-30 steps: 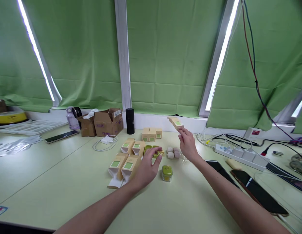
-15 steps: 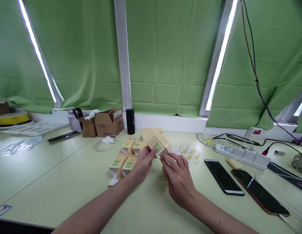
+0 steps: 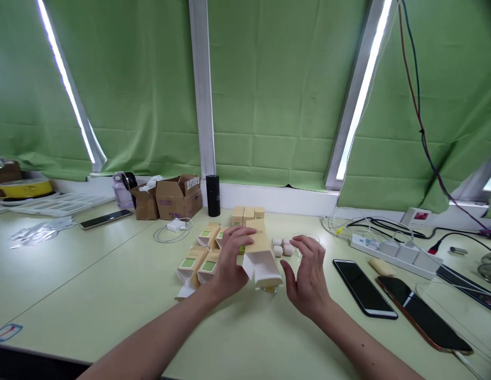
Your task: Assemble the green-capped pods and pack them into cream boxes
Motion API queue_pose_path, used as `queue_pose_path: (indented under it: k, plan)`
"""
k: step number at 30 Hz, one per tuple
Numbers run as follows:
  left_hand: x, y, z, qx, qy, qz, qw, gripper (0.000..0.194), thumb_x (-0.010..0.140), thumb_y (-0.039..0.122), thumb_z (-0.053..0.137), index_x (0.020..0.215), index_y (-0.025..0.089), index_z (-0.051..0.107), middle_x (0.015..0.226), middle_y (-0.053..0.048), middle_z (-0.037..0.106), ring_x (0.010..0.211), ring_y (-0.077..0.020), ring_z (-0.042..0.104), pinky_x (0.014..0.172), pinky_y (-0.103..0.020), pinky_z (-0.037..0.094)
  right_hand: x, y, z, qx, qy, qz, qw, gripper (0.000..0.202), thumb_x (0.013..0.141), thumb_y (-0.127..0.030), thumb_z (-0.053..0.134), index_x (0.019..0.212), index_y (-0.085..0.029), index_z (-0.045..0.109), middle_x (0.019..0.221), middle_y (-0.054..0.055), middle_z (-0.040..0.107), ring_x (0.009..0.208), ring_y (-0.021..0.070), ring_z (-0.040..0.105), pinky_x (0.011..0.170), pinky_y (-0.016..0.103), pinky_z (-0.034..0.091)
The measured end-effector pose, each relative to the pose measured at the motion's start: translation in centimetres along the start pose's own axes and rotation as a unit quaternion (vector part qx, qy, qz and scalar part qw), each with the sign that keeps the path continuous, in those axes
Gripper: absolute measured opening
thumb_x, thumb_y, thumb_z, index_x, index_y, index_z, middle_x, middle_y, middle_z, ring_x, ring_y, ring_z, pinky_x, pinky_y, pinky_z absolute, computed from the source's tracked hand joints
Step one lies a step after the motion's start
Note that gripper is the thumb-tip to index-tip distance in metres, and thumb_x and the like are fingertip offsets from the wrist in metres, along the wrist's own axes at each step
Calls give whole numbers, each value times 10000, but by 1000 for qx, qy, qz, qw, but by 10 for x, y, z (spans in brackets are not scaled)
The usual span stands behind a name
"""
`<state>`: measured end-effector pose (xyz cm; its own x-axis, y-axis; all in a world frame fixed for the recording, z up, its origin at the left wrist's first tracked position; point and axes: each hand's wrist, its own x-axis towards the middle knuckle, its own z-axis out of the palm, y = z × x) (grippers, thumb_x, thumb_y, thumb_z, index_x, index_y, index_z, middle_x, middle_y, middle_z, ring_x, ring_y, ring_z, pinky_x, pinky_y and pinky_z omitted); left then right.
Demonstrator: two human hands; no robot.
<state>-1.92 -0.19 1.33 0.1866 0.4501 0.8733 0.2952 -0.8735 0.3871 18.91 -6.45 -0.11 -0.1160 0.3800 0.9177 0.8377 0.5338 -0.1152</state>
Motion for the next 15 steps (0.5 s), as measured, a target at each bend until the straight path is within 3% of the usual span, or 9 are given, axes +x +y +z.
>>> queue_pose_path:
  k: [4, 10, 15]
  plan:
    - [-5, 2, -1, 97, 18, 91, 991, 149, 892, 236, 652, 1005, 289, 572, 1272, -106, 675, 1262, -320, 499, 1070, -573, 439, -3, 3, 4, -3, -7, 0, 1000, 536, 933, -146, 550, 1410, -256, 332, 1339, 157, 463, 1265, 351, 447, 1053, 609, 410]
    - [-9, -2, 1, 131, 66, 193, 970, 312, 826, 64, 665, 1009, 312, 619, 1326, -75, 569, 1232, -302, 486, 1008, -523, 467, -7, 5, 8, -4, -3, -1, 1000, 455, 950, -164, 540, 1354, -247, 348, 1351, 161, 456, 1275, 351, 440, 1031, 618, 419]
    - [-9, -1, 3, 121, 60, 208, 969, 337, 791, 38, 680, 1006, 282, 592, 1298, -91, 577, 1235, -298, 511, 1015, -514, 472, -10, 8, 10, 5, -17, -4, 1000, 424, 932, -117, 528, 1304, -243, 367, 1346, 161, 457, 1277, 348, 432, 1026, 609, 422]
